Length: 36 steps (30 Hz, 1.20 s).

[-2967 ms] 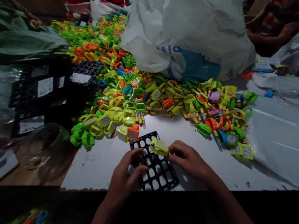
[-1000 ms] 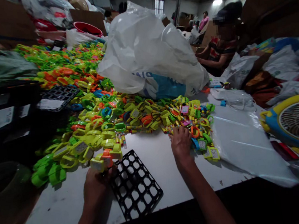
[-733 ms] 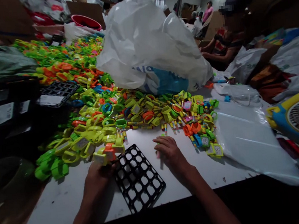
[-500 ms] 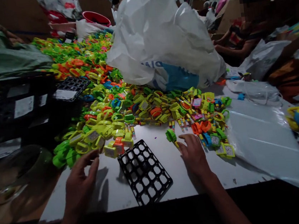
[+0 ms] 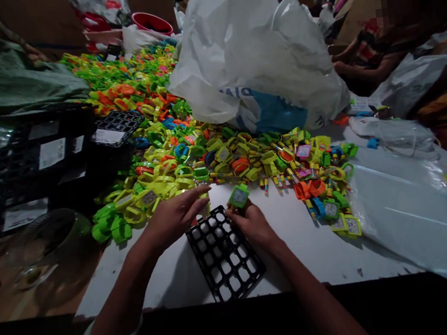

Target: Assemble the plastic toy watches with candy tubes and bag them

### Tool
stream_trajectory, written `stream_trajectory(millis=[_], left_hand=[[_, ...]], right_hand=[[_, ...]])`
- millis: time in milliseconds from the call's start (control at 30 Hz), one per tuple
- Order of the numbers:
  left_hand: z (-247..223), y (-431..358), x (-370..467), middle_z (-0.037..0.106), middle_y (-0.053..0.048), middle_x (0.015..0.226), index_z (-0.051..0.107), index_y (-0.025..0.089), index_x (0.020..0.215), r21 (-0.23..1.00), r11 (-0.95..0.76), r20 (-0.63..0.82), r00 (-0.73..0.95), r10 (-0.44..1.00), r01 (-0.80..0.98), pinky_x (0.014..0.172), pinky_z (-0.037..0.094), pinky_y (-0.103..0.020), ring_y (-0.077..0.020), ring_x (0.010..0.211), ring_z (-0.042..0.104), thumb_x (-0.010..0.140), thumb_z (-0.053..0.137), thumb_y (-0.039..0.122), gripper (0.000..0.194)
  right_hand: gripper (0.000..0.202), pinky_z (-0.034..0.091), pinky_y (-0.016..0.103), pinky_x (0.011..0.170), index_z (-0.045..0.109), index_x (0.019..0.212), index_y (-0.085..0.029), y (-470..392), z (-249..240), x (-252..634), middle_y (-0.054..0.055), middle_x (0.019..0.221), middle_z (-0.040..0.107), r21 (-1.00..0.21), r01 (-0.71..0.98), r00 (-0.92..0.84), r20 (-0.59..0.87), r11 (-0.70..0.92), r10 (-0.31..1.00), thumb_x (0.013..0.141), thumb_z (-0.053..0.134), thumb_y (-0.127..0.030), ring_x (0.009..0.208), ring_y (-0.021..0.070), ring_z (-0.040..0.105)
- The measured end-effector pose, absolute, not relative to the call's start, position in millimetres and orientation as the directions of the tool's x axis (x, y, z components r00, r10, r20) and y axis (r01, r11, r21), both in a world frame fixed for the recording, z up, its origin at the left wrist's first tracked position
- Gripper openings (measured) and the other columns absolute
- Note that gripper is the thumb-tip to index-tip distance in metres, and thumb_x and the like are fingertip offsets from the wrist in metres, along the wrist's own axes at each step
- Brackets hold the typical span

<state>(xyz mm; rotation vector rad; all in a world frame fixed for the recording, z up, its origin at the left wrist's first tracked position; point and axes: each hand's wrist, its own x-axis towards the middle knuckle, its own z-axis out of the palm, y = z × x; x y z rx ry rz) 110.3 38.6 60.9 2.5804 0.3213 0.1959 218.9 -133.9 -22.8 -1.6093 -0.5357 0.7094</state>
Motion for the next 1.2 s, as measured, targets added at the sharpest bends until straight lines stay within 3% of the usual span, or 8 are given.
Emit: stream_trajectory(millis=[200,467,667,733,900,967,1067,1200], left_hand=[[61.7,38.1,110.2,0.068,-0.001,0.121,0.054,0.03,0.127,0.492,-0.844,0.045,0.962,0.268,0.212,0.085,0.051,-0.034,-0.0217,0.106,0.065,0.095,0.034,0.05,0.042],[51.0,42.7,109.7,0.066,-0.003,0.123,0.053,0.025,0.126,0.448,-0.872,0.072,0.965,0.254,0.196,0.089,0.05,-0.036,-0.0232,0.108,0.064,0.096,0.031,0.049,0.044],[63.0,36.7,112.2,0.058,-0.005,0.135,0.027,0.03,0.145,0.247,-0.958,0.089,0.981,0.172,0.145,0.088,0.051,-0.042,-0.0271,0.108,0.063,0.096,0.032,0.046,0.052],[65.4,32.9,113.4,0.059,-0.003,0.134,0.033,0.034,0.143,0.18,-0.977,0.098,0.986,0.136,0.117,0.085,0.051,-0.042,-0.027,0.106,0.064,0.096,0.033,0.047,0.048],[61.3,29.9,113.7,0.061,-0.001,0.13,0.044,0.032,0.136,0.205,-0.973,0.097,0.987,0.126,0.104,0.084,0.053,-0.038,-0.0243,0.106,0.064,0.096,0.029,0.049,0.046],[60.5,30.4,112.8,0.062,-0.001,0.129,0.043,0.033,0.137,0.206,-0.972,0.089,0.987,0.133,0.112,0.082,0.053,-0.037,-0.0244,0.105,0.065,0.096,0.029,0.049,0.046],[64.8,31.6,112.1,0.061,-0.002,0.13,0.042,0.032,0.138,0.195,-0.974,0.054,0.99,0.13,0.117,0.08,0.054,-0.038,-0.0256,0.103,0.065,0.096,0.03,0.049,0.047],[76.8,31.7,117.0,0.057,-0.004,0.136,0.042,0.031,0.138,0.18,-0.978,0.023,0.994,0.11,0.104,0.084,0.053,-0.041,-0.0284,0.107,0.064,0.095,0.03,0.049,0.048]], right_hand=[[0.013,0.044,0.025,0.062,0.061,0.074,-0.017,-89.3,-38.4,221.0,-0.002,0.067,0.061,-0.978,0.032,0.678,-0.132,-0.208,0.723,0.072,0.058,-0.03,0.067,0.0139,0.056],[0.015,0.043,0.024,0.066,0.059,0.091,-0.018,-88.3,-46.6,216.4,0.002,0.082,0.064,-0.891,0.441,0.622,0.218,-0.107,0.752,0.082,0.049,-0.024,0.071,0.0138,0.055],[0.012,0.042,0.023,0.064,0.061,0.09,-0.019,-89.5,-40.7,228.2,-0.001,0.079,0.061,-0.887,0.461,0.471,0.213,-0.032,0.856,0.084,0.052,-0.025,0.07,0.0129,0.053],[0.016,0.046,0.025,0.071,0.062,0.095,-0.019,-95.3,-37.1,242.6,0.001,0.086,0.063,-0.872,0.488,0.493,0.248,-0.029,0.834,0.084,0.05,-0.022,0.078,0.0146,0.056],[0.04,0.038,0.048,0.102,0.059,0.118,-0.02,-114.6,-39.4,284.6,0.014,0.122,0.053,-0.627,0.617,0.782,0.418,-0.476,0.462,0.081,0.046,-0.01,0.115,0.0271,0.048],[0.05,0.037,0.051,0.104,0.053,0.127,-0.02,-122.5,-44.5,290.7,0.015,0.131,0.047,-0.559,0.619,0.784,0.394,-0.551,0.481,0.078,0.047,-0.007,0.122,0.0293,0.044],[0.056,0.041,0.042,0.105,0.044,0.135,-0.019,-132.7,-48.0,290.9,0.013,0.132,0.047,-0.584,0.67,0.722,0.371,-0.458,0.584,0.081,0.042,-0.007,0.123,0.0238,0.045],[0.045,0.044,0.037,0.099,0.055,0.122,-0.019,-136.4,-40.9,301.7,0.011,0.118,0.053,-0.532,0.695,0.703,0.357,-0.484,0.616,0.08,0.045,-0.008,0.112,0.0221,0.05]])
